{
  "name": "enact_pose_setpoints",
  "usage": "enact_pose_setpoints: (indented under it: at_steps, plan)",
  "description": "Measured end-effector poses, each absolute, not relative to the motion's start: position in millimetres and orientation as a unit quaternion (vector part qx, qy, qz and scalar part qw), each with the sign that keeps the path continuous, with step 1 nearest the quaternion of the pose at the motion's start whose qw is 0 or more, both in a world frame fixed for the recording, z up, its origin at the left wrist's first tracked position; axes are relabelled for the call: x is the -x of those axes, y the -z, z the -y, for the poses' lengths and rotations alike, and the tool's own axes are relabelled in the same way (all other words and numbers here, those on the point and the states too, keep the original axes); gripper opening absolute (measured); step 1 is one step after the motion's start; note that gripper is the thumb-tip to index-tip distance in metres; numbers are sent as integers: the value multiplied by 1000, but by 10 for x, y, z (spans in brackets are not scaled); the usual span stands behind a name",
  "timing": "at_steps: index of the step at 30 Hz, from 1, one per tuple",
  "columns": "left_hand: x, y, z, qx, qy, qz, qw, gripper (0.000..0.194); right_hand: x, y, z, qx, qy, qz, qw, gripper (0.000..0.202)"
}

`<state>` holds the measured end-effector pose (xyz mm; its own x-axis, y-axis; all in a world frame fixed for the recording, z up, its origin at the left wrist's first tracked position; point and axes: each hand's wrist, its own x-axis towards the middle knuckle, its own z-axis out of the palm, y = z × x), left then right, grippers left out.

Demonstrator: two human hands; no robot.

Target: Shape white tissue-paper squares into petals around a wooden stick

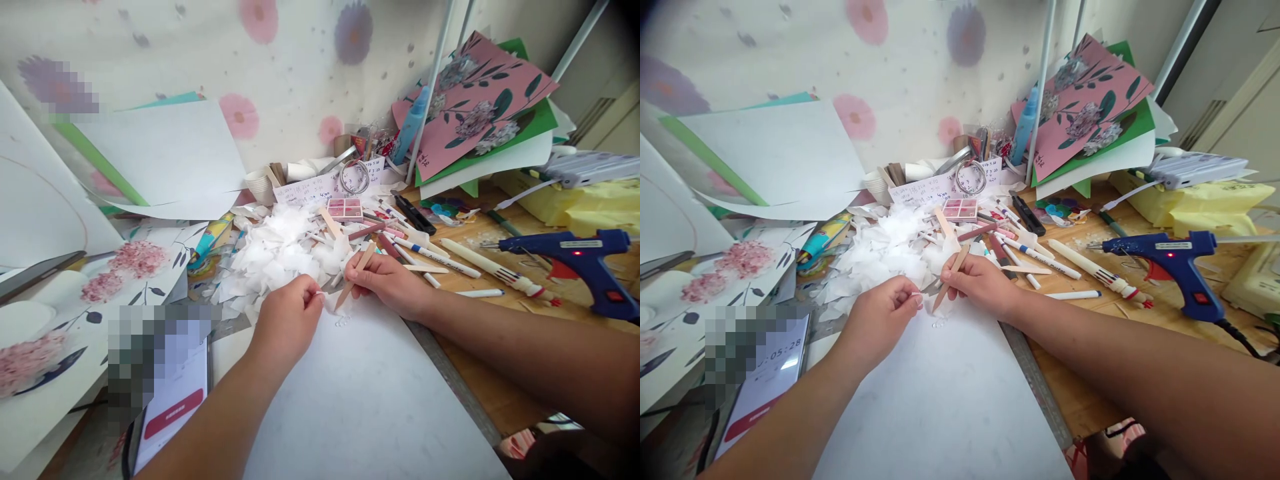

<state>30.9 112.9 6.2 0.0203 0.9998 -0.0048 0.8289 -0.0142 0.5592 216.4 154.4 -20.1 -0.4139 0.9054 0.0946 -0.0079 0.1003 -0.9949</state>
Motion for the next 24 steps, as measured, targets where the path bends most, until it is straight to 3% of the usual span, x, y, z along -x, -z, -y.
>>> enact_pose_setpoints:
  at_steps: [24]
  plan:
    - [-295, -72, -1097, -674, -209, -668, 235, 14, -2187, 184, -1530, 366, -557, 619, 415, 28]
